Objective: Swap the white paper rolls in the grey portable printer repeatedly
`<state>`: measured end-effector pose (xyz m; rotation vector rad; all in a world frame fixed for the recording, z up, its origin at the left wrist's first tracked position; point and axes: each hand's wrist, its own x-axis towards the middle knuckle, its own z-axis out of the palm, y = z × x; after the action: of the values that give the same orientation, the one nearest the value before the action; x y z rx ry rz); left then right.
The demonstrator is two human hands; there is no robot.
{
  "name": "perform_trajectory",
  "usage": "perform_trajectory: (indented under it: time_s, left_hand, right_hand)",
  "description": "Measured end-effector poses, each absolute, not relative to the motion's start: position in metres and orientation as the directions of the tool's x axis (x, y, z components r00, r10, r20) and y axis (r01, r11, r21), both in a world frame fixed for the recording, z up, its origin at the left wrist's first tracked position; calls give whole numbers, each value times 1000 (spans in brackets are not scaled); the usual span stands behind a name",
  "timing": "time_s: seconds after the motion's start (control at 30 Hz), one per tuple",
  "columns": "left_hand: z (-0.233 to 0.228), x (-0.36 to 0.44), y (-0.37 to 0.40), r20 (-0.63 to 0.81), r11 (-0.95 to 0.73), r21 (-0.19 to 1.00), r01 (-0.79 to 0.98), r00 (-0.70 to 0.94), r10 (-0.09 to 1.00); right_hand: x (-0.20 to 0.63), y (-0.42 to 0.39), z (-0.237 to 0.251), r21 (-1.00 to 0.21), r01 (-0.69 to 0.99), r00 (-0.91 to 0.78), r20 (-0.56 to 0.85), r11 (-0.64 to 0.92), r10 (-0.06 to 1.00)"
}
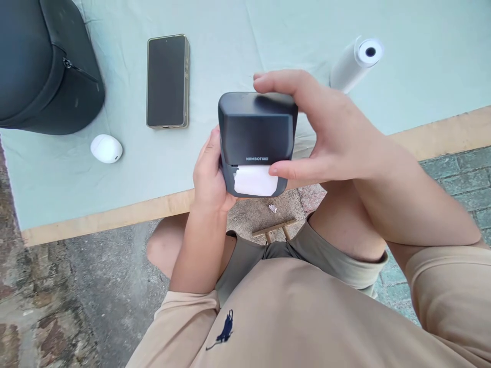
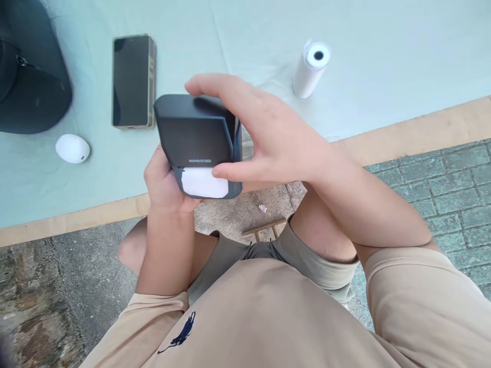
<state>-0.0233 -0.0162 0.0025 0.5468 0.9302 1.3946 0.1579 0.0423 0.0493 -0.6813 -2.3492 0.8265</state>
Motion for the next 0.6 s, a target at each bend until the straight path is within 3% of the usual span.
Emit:
perform_trajectory:
  time_s: [0.1,0.17,0.23,0.3,0.37,0.43,0.5,0.6]
  left_hand:
    - [8,-22,-16,-195,125,800,-587,-57,979]
    - [10,-23,-17,-139,104,811,-575,-17,990]
    - [9,-24,-19,-113,121,820,-560,49,992]
    - [6,-26,-20,-105,137,819,-557,90,990]
    - [3,-27,-21,-102,135,812,-568,89,991]
    - [2,-26,-21,-105,131,802,-582,79,991]
    - [3,-26,-21,-109,129,797,-590,69,992]
    - [5,-25,-20,-100,129,802,-583,81,992]
  right_hand:
    - [158,39,58,-515,434,-602,445,739,663]
    - [156,35,63,-499,497,-453,549,710,702]
    - [153,30,68,-580,533,-293,556,616,778]
    - [149,28,73,-696,544,-168,458,469,873]
    - [146,28,75,-750,527,-131,393,400,910]
    - [145,32,74,-721,519,-164,443,459,881]
    - [144,36,70,-589,597,-345,424,545,837]
    - [141,40,63,-356,728,-553,200,586,809]
